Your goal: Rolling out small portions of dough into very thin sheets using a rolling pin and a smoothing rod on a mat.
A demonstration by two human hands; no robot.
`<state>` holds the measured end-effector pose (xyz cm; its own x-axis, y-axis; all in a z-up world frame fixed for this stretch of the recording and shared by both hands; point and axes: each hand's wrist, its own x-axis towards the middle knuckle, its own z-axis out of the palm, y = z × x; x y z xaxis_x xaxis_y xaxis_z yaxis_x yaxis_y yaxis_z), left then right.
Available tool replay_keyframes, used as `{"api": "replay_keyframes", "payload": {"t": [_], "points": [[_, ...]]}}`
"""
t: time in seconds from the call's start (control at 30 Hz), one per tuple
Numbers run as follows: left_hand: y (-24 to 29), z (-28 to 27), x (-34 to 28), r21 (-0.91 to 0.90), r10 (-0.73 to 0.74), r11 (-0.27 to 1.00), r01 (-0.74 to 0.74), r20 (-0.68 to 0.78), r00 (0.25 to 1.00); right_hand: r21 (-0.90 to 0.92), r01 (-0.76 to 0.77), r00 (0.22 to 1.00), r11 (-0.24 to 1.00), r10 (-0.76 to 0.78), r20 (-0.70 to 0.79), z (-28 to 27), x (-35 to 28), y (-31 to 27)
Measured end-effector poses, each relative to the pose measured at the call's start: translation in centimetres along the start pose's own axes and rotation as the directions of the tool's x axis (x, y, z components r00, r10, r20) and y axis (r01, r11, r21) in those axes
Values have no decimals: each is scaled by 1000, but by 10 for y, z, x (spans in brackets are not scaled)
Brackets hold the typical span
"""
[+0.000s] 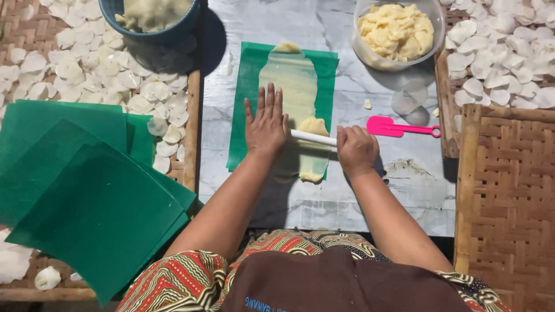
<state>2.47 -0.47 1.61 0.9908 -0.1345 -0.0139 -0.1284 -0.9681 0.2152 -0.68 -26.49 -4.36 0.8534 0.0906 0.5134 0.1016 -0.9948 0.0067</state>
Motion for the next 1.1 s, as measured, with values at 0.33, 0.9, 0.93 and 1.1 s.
{"api": "replay_keyframes", "payload": {"t": [0.33, 0.9, 0.93, 1.1], "points": [[-1, 30, -26, 7, 13, 1000, -13, 42, 999, 103, -229, 845, 968, 145, 515, -56, 12, -33], [-7, 25, -9, 7, 10, 1000, -11, 193, 981, 165, -213, 834, 963, 91, 545, -27, -1, -16], [-7, 10, 4, 11, 9, 1000, -11, 186, 982, 169, -212, 838, 963, 90, 539, -26, 15, -12], [-2, 9, 40, -37, -91, 995, 95, 100, 991, 63, -354, 788, 933, 262, 558, -13, 49, -11]]}}
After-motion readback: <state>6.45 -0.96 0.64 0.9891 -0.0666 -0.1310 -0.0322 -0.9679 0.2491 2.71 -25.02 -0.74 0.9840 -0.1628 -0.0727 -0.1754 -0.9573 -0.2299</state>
